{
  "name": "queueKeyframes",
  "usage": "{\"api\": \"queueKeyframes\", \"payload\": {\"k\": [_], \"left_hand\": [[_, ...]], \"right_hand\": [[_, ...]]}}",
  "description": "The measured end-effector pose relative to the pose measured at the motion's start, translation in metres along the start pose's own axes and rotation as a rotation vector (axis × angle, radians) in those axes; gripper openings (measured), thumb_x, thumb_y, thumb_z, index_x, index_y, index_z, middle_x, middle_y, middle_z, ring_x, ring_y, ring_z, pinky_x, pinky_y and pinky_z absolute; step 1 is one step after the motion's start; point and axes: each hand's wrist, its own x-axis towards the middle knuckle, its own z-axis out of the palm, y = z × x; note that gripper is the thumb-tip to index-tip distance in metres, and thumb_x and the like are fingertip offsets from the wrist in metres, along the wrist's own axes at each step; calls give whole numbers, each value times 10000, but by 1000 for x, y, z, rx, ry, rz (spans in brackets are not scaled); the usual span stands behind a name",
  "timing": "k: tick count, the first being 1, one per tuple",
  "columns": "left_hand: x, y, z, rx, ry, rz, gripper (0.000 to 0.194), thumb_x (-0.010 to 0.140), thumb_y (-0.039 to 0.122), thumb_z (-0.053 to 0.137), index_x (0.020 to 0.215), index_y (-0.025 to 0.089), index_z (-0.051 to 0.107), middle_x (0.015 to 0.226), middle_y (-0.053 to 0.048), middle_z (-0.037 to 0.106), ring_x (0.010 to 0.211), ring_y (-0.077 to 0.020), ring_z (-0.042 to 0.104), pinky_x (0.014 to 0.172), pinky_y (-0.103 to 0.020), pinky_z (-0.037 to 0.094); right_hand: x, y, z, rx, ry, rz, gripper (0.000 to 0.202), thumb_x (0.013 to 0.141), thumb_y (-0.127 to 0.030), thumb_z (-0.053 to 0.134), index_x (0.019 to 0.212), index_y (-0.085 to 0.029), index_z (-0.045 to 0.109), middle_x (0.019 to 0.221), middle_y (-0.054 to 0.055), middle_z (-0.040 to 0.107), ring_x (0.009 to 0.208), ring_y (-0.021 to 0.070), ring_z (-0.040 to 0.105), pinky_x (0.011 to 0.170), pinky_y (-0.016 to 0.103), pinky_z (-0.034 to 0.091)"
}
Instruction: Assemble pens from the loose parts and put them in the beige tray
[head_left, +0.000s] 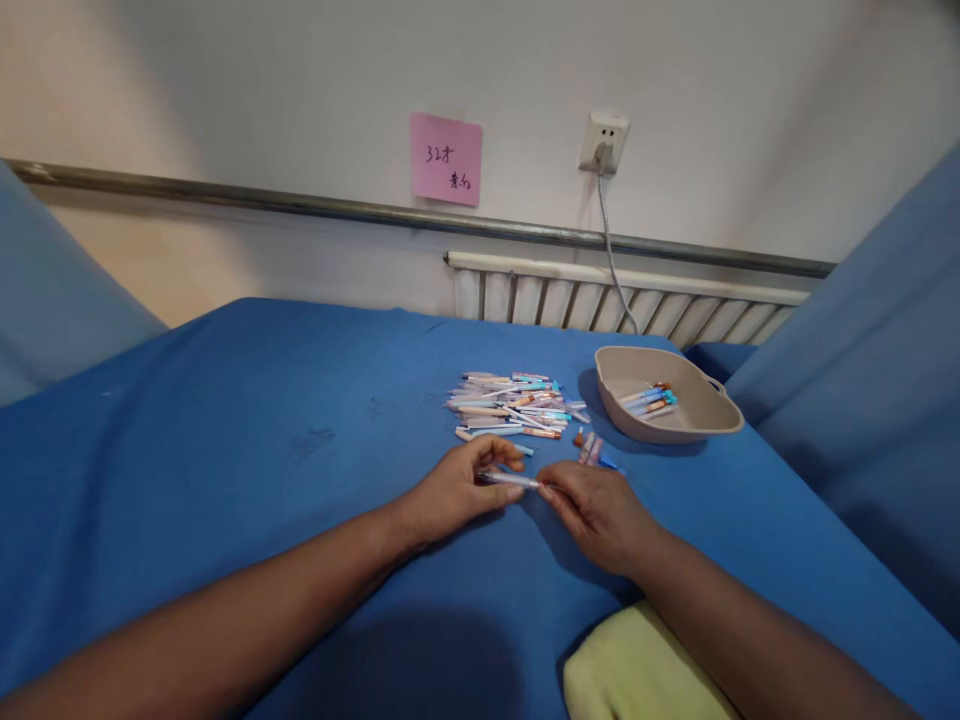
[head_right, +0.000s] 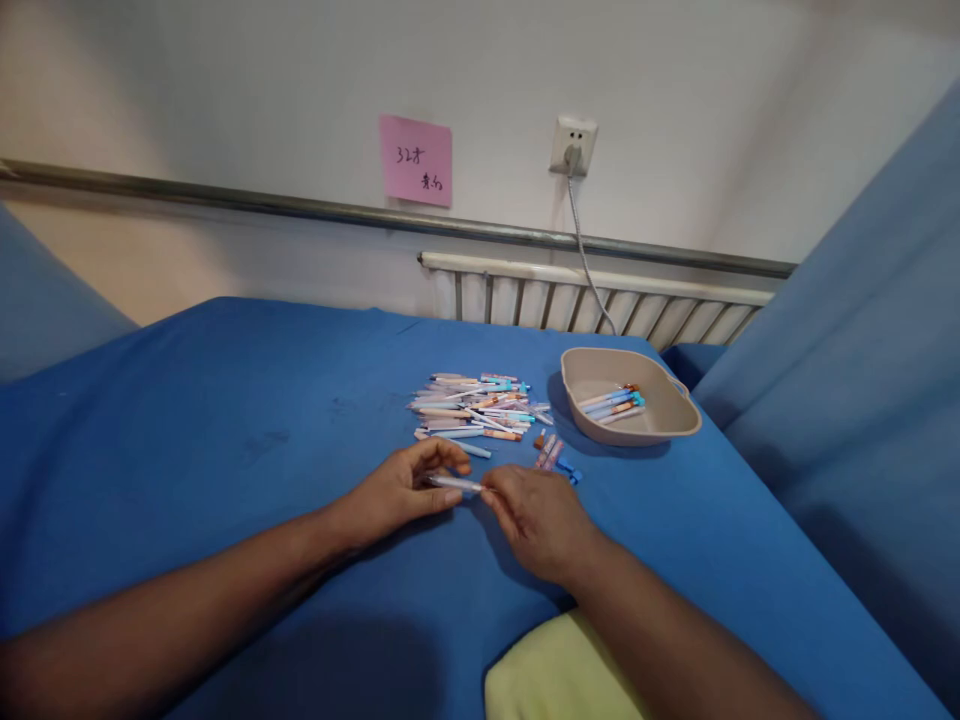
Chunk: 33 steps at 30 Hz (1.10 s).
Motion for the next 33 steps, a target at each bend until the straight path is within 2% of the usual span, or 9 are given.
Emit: {"api": "queueKeyframes", "payload": {"k": [2,5,8,12,15,19,22,28,33], "left_hand": [[0,-1,0,42,-26,-95,406,741,496,614,944,149,565,789,-26,625,540,-91,530,447,-181,374],[0,-2,0,131,-58,-172,474,832,583,414,720,143,551,551,23,543,370,-61,394,358,-178,278],[0,-2,-2,125,-39,-120,362,766,489,578,649,151,523,520,48,508,414,-62,414,414,-177,318],[0,1,-3,26,-55,1,275,656,342,727,774,138,585,659,38,550,580,-77,500,540,-182,385],[0,3,-3,-24,-71,-82,375,720,428,664,951,150,565,700,28,584,507,-74,497,462,-184,372],[1,1,-2,68,-78,-178,428,824,548,470,702,143,533,530,35,523,361,-62,387,354,-190,273],[1,-1,-3,95,-57,-115,357,760,478,595,645,152,510,496,59,479,406,-63,397,406,-184,299],[-1,1,-4,29,-55,51,283,648,333,737,769,140,569,688,35,536,610,-81,488,564,-190,381],[1,-2,-3,8,-100,-131,415,816,551,493,811,140,552,647,7,573,431,-72,460,399,-187,328]], "right_hand": [[0,0,0,19,15,2,203,954,-265,385,991,-200,573,846,33,658,779,159,610,689,256,408],[-1,-1,0,19,27,2,194,950,-260,394,998,-199,572,854,34,661,791,163,612,701,264,408],[0,-1,0,50,21,21,181,943,-254,408,976,-198,578,835,28,659,765,158,610,681,259,406],[2,2,0,162,1,49,161,932,-250,433,912,-200,585,752,2,642,676,134,586,616,236,393],[3,3,-1,197,18,48,164,930,-248,435,898,-196,587,720,-3,630,648,127,571,605,233,390],[2,3,-2,148,12,16,177,934,-246,423,925,-189,590,771,17,639,705,138,582,652,245,395],[1,3,-2,154,0,20,182,932,-253,425,916,-189,595,765,15,635,700,136,580,649,243,390],[4,6,-2,295,-2,74,181,919,-277,451,845,-184,588,636,-30,578,579,106,518,554,215,351],[2,5,-2,250,40,49,166,918,-258,445,875,-186,589,685,-14,603,618,117,539,589,225,365]]}}
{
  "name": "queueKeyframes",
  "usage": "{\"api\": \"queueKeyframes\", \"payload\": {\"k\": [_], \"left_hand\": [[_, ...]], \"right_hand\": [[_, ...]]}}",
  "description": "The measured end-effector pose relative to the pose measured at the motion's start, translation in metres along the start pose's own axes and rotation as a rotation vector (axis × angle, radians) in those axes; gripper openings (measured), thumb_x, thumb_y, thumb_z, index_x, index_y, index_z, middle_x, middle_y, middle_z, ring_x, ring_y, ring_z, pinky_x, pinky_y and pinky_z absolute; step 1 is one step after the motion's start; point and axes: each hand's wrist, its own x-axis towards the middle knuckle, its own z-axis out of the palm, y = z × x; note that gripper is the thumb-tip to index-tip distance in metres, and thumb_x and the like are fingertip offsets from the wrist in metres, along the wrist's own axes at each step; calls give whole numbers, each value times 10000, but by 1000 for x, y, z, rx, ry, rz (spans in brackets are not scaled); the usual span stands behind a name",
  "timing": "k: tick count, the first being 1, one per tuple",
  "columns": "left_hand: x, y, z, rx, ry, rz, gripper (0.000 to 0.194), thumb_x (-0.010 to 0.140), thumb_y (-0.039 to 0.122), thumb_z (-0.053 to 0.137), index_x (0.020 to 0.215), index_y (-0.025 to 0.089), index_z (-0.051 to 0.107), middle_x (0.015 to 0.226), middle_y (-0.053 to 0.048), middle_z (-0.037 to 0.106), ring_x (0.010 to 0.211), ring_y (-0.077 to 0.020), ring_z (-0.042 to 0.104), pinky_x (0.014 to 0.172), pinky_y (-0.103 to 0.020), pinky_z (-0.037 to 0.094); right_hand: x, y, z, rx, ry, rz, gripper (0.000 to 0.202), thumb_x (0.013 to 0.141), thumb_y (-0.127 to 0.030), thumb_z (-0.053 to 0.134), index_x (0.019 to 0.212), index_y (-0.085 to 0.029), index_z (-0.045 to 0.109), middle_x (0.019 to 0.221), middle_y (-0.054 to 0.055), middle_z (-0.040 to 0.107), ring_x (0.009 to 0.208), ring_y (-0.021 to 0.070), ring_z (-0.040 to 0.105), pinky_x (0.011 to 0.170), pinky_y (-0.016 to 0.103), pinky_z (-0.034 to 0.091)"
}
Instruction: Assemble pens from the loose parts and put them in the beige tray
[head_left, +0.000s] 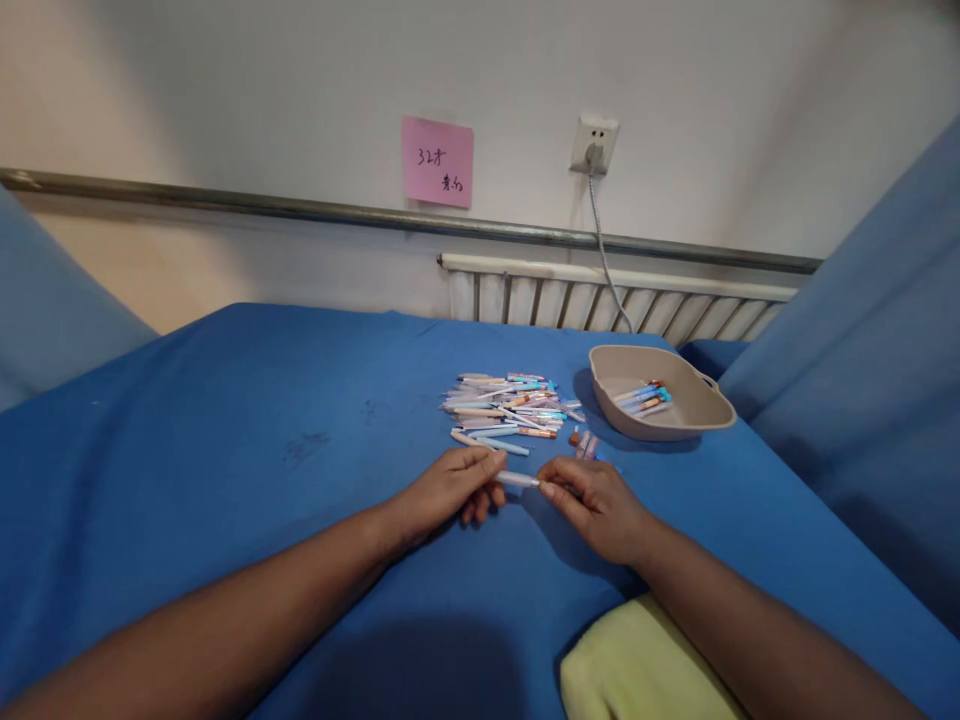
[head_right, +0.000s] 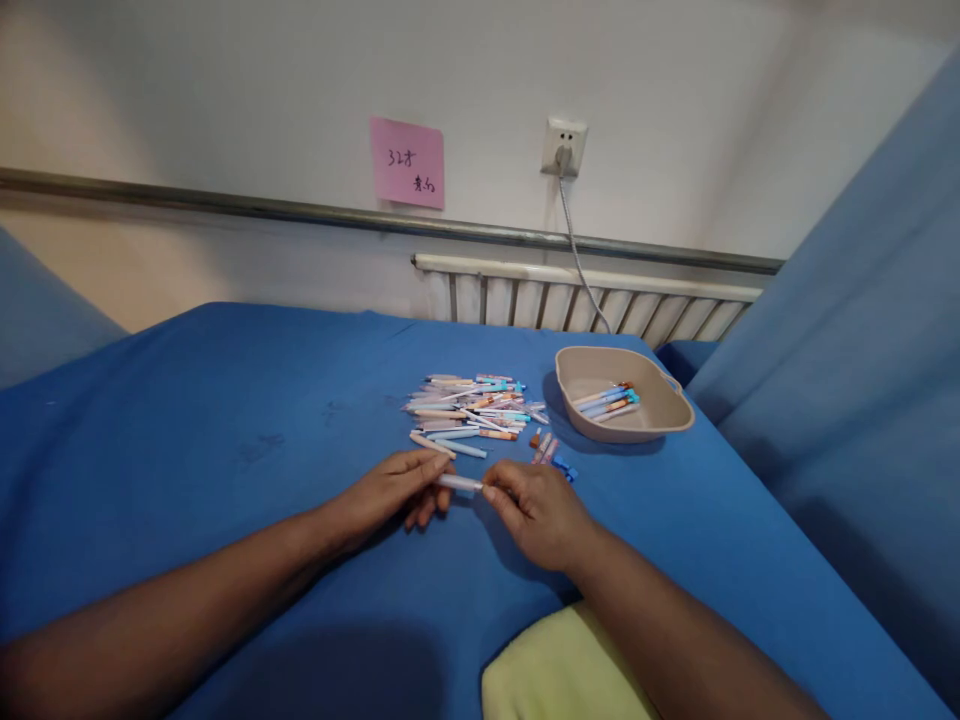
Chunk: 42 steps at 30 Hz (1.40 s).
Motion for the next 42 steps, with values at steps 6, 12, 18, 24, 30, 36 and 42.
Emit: {"api": "queueKeyframes", "payload": {"k": [6,12,18,24,30,36,42], "left_hand": [[-1,1,-1,146,15,48,329,771,464,580,668,156,526,530,40,526,455,-78,448,455,-184,349],[-4,5,-2,310,51,206,230,770,370,603,723,145,607,656,15,547,613,-107,466,576,-212,380],[0,0,-2,90,132,176,239,714,364,661,777,142,597,676,15,558,623,-112,489,575,-217,388],[7,-4,-7,-43,259,66,312,683,412,695,765,146,555,570,39,531,491,-93,491,481,-204,383],[8,-6,-7,-37,234,107,297,670,390,707,731,141,556,586,39,537,500,-87,485,497,-209,387],[3,-6,-5,125,250,197,227,724,348,657,759,134,589,655,23,551,594,-105,484,563,-216,379],[-3,-5,-2,407,260,301,164,772,294,614,861,156,609,779,-9,598,707,-144,527,657,-246,419]], "right_hand": [[0,0,-1,-10,-16,-12,158,910,-253,459,868,-193,599,696,-10,614,639,122,553,607,232,373],[3,2,-1,133,-45,46,170,888,-280,497,791,-183,599,603,-38,547,563,101,491,545,216,342],[6,8,-1,435,78,181,222,853,-382,537,839,-176,621,590,-34,545,501,90,463,484,208,342],[15,27,0,806,286,305,336,735,-484,650,850,-170,614,601,-17,601,446,87,494,436,211,369],[18,34,5,835,321,324,324,720,-473,668,803,-167,605,574,-27,600,428,81,506,432,210,371],[16,35,4,837,305,317,312,743,-461,654,807,-162,595,556,-43,578,412,72,498,442,212,380],[18,31,5,840,320,352,340,733,-492,652,785,-164,578,540,-49,557,413,71,486,433,204,368]]}}
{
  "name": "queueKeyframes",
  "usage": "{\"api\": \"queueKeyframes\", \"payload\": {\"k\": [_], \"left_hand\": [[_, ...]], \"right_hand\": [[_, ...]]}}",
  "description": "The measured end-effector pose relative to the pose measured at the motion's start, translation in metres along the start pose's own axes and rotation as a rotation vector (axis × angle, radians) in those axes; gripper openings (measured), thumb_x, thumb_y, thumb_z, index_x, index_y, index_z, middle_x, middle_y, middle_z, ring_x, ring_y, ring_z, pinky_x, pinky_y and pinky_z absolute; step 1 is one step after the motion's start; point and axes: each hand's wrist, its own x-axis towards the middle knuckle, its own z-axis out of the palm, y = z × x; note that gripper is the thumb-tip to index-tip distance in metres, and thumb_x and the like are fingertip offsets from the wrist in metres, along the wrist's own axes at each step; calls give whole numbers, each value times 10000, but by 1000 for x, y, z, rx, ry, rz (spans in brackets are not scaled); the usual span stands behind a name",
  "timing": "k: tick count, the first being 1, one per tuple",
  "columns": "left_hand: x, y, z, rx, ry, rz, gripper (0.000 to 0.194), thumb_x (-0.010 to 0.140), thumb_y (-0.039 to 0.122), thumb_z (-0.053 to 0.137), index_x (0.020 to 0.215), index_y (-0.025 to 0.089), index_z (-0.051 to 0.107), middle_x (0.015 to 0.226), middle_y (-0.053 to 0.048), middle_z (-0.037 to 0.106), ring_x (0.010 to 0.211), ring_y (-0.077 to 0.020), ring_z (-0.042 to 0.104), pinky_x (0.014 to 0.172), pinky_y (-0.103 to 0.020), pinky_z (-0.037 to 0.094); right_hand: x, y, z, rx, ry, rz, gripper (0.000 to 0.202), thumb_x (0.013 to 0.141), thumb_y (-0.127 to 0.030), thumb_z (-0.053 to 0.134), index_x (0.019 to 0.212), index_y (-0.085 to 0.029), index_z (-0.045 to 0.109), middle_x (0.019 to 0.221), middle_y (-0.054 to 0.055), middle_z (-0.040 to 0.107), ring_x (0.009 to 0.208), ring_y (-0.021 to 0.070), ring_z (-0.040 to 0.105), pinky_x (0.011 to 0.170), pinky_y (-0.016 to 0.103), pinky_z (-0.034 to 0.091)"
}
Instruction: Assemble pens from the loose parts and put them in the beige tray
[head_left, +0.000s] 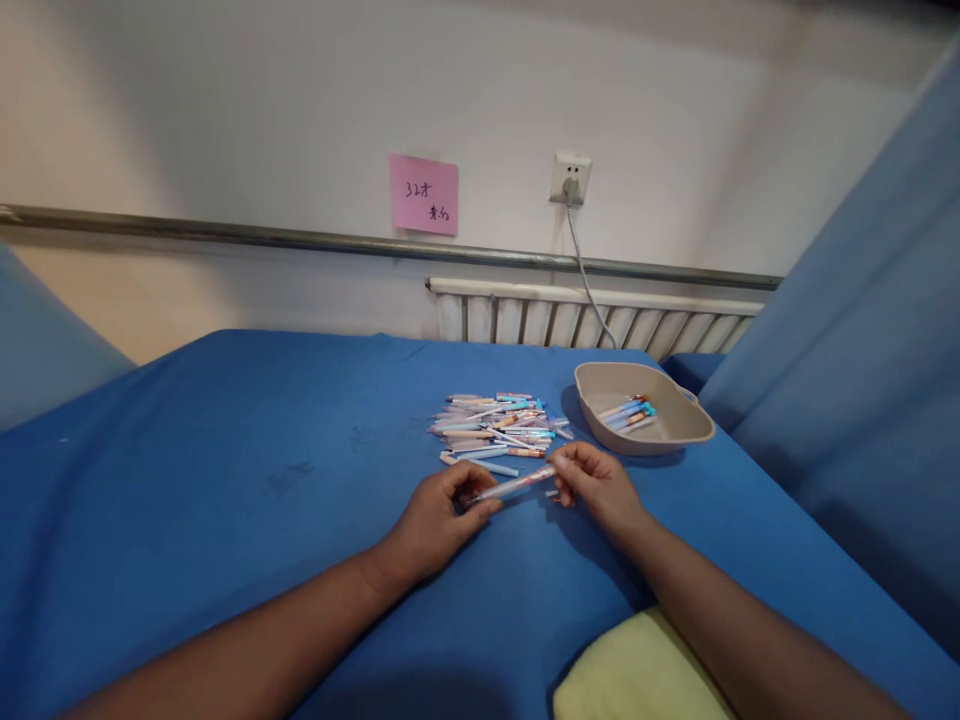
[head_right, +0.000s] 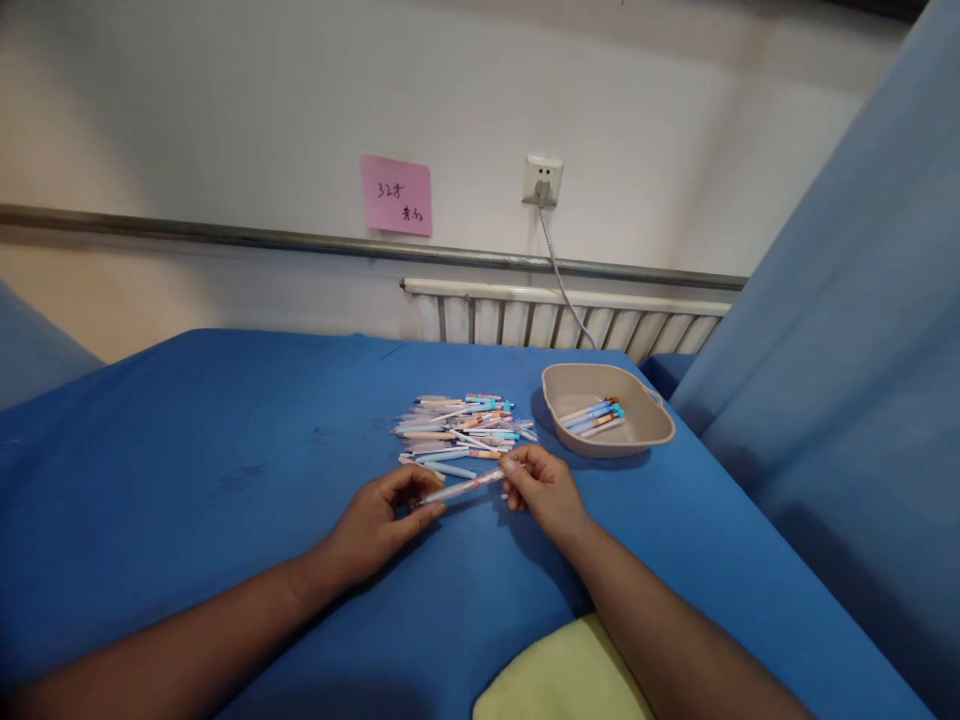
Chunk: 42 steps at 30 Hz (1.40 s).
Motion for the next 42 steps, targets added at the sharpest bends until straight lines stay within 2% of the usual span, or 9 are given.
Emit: {"api": "queueKeyframes", "payload": {"k": [11,14,19,23,26,29,33,37,42], "left_hand": [[-4,4,-1,86,27,62,165,803,288,570,896,161,618,798,-17,633,715,-151,556,656,-246,436],[-2,1,-2,59,48,36,190,813,319,558,892,161,627,807,-24,650,721,-159,570,659,-253,442],[1,2,-3,58,61,3,208,803,359,563,853,168,625,792,-19,644,745,-172,578,698,-268,448],[-1,4,-1,35,-26,11,207,802,381,561,818,181,611,759,1,618,730,-161,558,688,-254,441],[0,3,0,27,-61,-1,216,800,395,559,789,181,586,695,19,560,668,-143,513,626,-235,423],[4,-1,1,-5,-93,-19,220,810,395,544,806,176,566,678,27,526,637,-132,485,594,-226,409],[9,-7,2,-71,-129,-71,205,827,376,505,813,173,535,659,27,531,611,-132,505,588,-230,421],[11,-11,3,-61,-173,-86,195,830,360,490,774,176,522,661,24,547,612,-133,522,595,-230,425],[13,-14,2,-36,-209,-62,201,841,356,472,758,179,517,656,27,542,618,-139,520,591,-235,405]], "right_hand": [[0,4,-2,-69,3,-19,351,762,-523,613,759,-176,560,547,-48,543,429,78,477,449,213,381],[-2,0,-3,-283,-8,-125,278,827,-462,565,807,-185,589,592,-28,561,510,112,523,501,237,415],[-9,-18,-1,-924,-163,-557,143,895,-265,527,982,-208,627,927,48,658,885,188,572,791,334,404],[-12,-24,6,-1201,-209,-661,154,922,-252,501,1012,-229,624,963,34,657,904,181,548,817,337,348],[-11,-28,5,-1302,-141,-694,126,891,-291,558,965,-251,651,954,25,639,869,177,527,756,315,331],[-5,-43,-11,-1366,28,-697,136,867,-292,582,961,-254,673,909,40,617,842,191,503,734,320,320],[13,-70,-53,-1244,238,-600,164,862,-265,555,925,-222,700,819,56,582,791,194,481,719,322,329],[32,-82,-92,-455,275,-258,197,720,-380,694,760,-187,689,695,12,551,669,154,468,640,278,352],[37,-81,-108,-210,231,-135,427,716,-559,632,816,-144,661,564,-20,467,496,91,365,506,245,331]]}}
